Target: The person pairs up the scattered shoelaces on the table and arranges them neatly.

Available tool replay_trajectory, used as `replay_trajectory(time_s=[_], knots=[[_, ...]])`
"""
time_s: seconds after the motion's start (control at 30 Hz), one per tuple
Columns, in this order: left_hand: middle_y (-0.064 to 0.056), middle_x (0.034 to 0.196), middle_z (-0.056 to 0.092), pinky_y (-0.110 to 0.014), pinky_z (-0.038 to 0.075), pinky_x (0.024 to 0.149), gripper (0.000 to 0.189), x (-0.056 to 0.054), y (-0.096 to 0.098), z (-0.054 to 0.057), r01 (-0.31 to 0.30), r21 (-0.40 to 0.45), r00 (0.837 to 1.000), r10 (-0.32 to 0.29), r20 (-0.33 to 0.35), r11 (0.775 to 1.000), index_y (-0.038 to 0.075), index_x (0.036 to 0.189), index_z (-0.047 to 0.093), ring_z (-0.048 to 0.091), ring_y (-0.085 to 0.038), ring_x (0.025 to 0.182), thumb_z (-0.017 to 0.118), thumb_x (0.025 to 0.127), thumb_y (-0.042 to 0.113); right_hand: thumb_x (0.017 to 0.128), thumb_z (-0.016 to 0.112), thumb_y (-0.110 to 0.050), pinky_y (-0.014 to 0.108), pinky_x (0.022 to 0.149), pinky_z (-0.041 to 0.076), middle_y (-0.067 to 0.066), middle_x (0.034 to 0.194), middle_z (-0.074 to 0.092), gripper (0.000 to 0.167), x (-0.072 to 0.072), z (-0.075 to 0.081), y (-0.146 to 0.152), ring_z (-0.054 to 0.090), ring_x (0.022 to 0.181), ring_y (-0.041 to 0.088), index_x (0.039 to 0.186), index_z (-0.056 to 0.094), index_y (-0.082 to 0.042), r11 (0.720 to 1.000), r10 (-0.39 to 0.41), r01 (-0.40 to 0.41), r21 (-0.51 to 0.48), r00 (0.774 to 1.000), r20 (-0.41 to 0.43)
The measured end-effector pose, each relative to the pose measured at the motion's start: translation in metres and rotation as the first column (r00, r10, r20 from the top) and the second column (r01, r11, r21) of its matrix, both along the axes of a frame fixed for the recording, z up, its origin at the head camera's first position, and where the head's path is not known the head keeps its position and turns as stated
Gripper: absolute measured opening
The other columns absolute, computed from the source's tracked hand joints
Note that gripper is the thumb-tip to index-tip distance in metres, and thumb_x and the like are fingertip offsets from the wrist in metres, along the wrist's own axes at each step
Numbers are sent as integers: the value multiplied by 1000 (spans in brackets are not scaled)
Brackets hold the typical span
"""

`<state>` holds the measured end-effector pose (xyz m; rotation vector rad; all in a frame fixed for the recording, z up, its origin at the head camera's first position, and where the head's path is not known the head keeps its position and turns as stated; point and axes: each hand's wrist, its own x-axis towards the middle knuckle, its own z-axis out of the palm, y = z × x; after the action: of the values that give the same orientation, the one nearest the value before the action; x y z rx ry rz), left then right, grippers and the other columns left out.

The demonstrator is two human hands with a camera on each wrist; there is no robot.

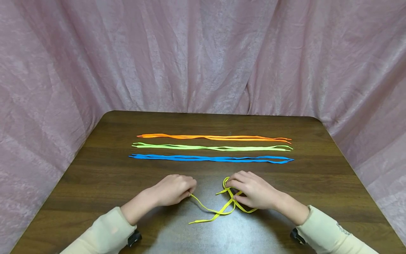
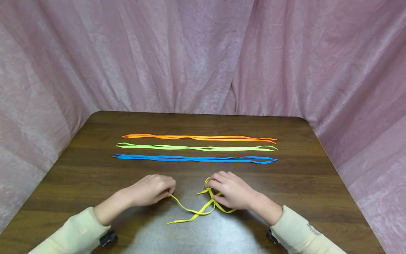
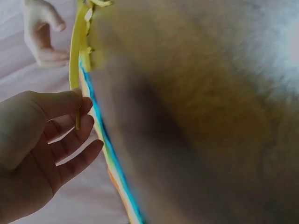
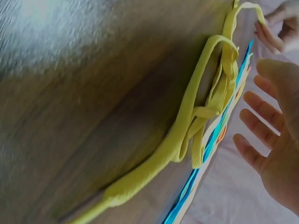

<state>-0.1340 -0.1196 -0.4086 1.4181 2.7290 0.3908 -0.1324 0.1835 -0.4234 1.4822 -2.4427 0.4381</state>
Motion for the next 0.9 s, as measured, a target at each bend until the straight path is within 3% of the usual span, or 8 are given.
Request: replay_trajectory(time_s=[0.27,0.63,0.9], knots=[[13,65,38,-16,29,50,28,-2,-8,18,-21,55,997,25,-75,998,19,70,45,37,-3,58,64,77,0,73,72,-25,34,87,42,-10,105,58,30,8,-6,-9,53,101,12,101,63,-21,999,32,-34,35,999,43],[13,67,39,-18,31,51,26,-6,-17,37,-65,80,989,75,-126,995,20,72,45,38,-4,59,61,80,1,73,73,-29,35,87,40,-8,100,55,26,10,-13,-15,52,97,14,95,62,-22,995,31,-30,94,1000,-5],[13,67,39,-18,28,48,26,-9,-25,44,-82,126,987,97,-124,989,19,72,45,34,-3,56,58,81,-1,78,69,-24,32,81,39,-11,90,54,10,9,-14,-18,50,91,11,80,60,-25,996,47,-43,74,997,-61]])
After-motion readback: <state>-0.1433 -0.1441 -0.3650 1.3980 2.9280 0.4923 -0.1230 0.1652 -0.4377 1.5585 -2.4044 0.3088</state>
